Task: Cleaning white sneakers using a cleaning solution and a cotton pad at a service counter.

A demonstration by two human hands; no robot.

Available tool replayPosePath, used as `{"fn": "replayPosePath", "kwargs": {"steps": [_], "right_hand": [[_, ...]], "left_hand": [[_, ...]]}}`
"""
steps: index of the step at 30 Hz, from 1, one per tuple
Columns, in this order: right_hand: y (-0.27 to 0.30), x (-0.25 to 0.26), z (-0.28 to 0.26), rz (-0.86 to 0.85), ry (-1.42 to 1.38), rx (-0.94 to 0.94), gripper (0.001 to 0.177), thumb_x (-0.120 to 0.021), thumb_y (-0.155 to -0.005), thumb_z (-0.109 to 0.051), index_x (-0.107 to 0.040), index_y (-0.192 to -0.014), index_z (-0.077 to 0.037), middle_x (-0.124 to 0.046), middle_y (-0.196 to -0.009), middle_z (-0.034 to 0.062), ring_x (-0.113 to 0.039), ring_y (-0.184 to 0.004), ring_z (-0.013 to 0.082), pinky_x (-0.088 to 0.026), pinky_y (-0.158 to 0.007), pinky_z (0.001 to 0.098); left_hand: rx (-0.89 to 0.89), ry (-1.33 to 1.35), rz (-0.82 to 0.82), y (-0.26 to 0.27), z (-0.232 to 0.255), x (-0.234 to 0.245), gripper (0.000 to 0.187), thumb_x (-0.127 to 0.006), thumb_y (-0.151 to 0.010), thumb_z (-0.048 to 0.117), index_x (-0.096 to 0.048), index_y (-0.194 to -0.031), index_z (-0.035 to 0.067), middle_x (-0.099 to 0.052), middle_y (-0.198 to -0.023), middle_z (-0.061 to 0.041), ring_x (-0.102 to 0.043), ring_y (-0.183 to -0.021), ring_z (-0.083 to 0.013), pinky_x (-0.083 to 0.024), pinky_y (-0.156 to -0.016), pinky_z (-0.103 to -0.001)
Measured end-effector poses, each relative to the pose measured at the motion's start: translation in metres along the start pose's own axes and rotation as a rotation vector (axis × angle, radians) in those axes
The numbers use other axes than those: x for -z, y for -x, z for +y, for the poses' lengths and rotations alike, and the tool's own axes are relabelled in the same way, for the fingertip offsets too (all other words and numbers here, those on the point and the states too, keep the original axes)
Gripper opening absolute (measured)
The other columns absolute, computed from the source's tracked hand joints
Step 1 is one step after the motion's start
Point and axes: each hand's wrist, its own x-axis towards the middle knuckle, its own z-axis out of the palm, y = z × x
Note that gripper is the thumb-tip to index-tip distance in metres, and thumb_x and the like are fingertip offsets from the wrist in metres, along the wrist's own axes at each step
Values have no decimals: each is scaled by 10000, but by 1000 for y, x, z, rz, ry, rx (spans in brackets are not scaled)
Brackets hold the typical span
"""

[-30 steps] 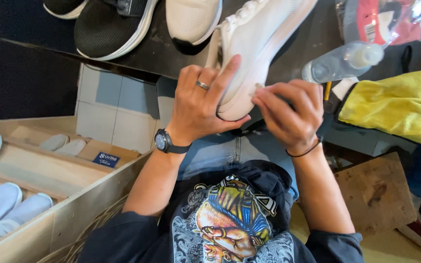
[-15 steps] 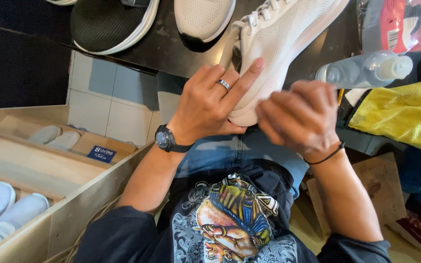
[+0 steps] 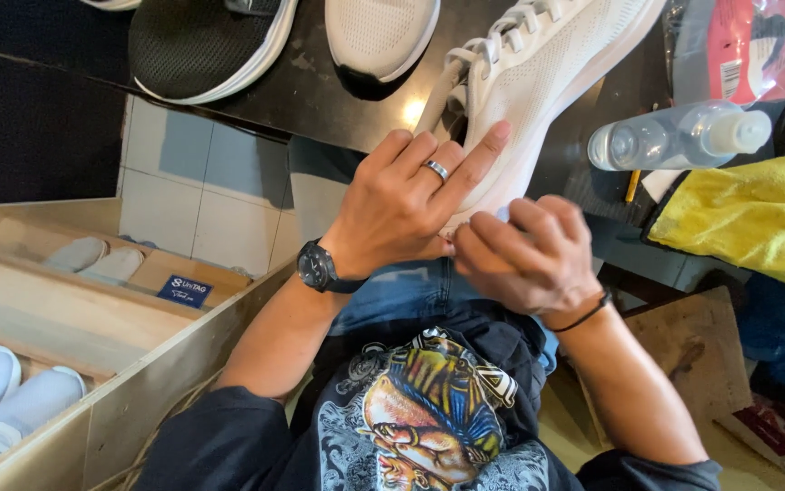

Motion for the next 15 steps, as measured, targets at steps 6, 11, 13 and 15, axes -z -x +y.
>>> {"fn": "replayPosePath", "kwargs": {"steps": [6,11,13,15], "right_hand": [[-14,8,16,114,-77,-141,118,-697,-952,-167,-687,-862,-91,-671,-906,48,-522,-877,288,-404,-801,416],[-7,8,16,72,14,-79,154,-636,-1000,-300,-704,-934,-179,-700,-977,-31,-560,-872,232,-415,-795,374],[-9,7,19,123,-10,-140,143,-732,-967,-194,-713,-848,-117,-703,-915,-1,-512,-871,263,-357,-845,390],[-6,2,9,123,-92,-62,144,-669,-980,-231,-707,-876,-140,-654,-901,26,-570,-801,292,-413,-708,433]], "left_hand": [[-5,-52,-1,-4,4,-1,704,-212,-1148,563,-505,-1520,42,-606,-872,-42,-562,-807,-254,-436,-713,-392],[-26,-44,-24,-3,3,-1,666,-263,-1149,528,-485,-1531,29,-591,-862,-38,-545,-799,-241,-443,-717,-382],[-21,-63,-32,-4,4,-1,681,-301,-1136,560,-493,-1525,35,-598,-900,-38,-548,-808,-240,-442,-724,-374],[11,-8,-20,-5,7,0,869,-79,-1088,653,-480,-1527,21,-595,-891,-74,-542,-811,-273,-423,-729,-414]]}}
